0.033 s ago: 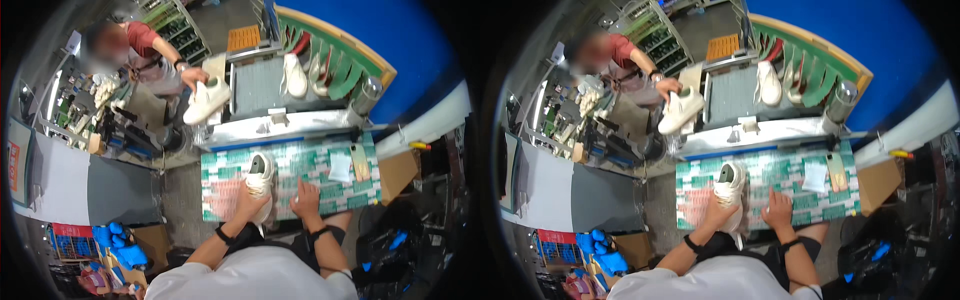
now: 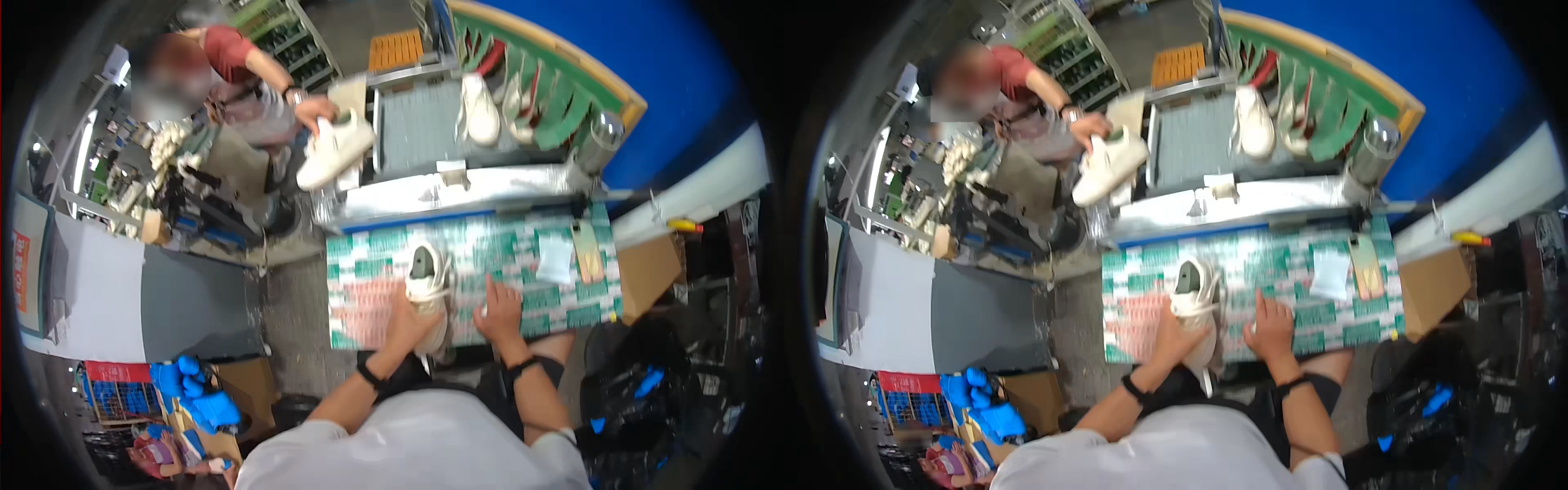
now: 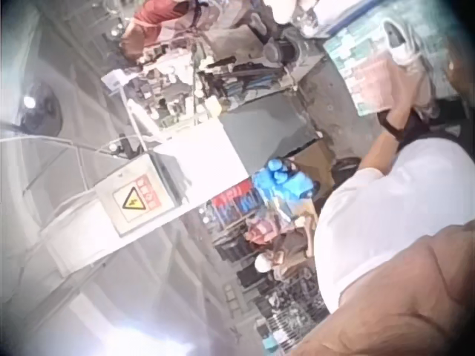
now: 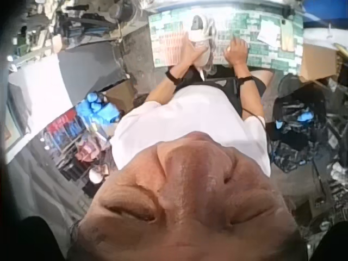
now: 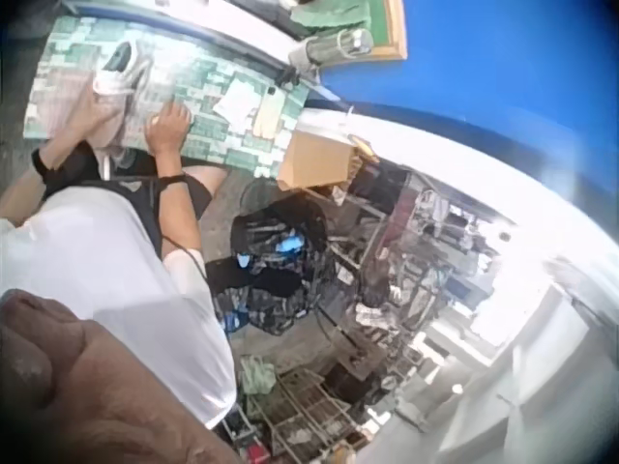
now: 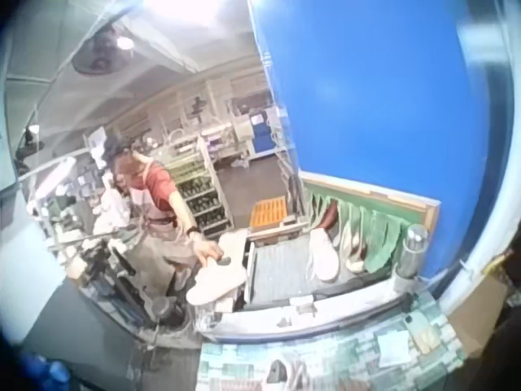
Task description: Manually assemble and inspect shoes at a factory workstation.
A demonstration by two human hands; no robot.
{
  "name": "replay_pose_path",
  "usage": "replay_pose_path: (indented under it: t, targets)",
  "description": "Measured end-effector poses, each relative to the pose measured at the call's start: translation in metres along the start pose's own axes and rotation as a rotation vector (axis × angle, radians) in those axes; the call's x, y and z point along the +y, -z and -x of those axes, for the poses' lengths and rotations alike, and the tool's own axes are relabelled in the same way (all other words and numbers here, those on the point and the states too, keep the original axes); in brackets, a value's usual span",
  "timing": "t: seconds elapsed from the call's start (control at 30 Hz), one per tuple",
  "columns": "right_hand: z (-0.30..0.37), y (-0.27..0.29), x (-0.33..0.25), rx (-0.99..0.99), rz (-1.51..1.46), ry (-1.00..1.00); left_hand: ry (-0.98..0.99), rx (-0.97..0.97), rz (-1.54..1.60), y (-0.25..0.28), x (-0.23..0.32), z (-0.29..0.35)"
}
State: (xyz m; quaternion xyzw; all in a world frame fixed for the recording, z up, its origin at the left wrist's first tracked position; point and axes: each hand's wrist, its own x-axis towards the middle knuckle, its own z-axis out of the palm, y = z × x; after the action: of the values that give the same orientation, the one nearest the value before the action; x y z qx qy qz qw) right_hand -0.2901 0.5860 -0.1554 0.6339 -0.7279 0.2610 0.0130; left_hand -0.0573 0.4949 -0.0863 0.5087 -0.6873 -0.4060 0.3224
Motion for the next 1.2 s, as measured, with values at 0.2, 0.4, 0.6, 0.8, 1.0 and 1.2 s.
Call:
replay_pose_path:
  t: [0.2, 0.4, 0.6, 0.8, 1.0, 1.2]
  targets:
    - [-0.011, 0.011, -0.005, 0.054, -0.046, 0.001, -0.150, 0.057, -0.209, 0.010, 0.017, -0.006]
    - [0.033, 0.029, -0.037, -0.025, -0.095, -0.108, -0.129, -0.028, 0.028, 0.025, 0.029, 0.000]
    - [0.057, 0.052, -0.066, -0.083, -0.338, -0.309, -0.347, -0.092, -0.128, 0.029, 0.016, -0.007]
    - [0.050, 0.070, -0.087, -0.047, -0.598, -0.438, 0.075, -0.227, 0.510, 0.030, 0.020, -0.019]
    - [0.015, 0.090, -0.122, -0.089, -0.567, -0.220, -0.234, -0.435, -0.050, 0.052, 0.068, -0.025]
    - [0.024, 0.070, -0.112, -0.055, -0.622, -0.363, -0.521, -0.334, -0.377, 0.042, 0.031, -0.033]
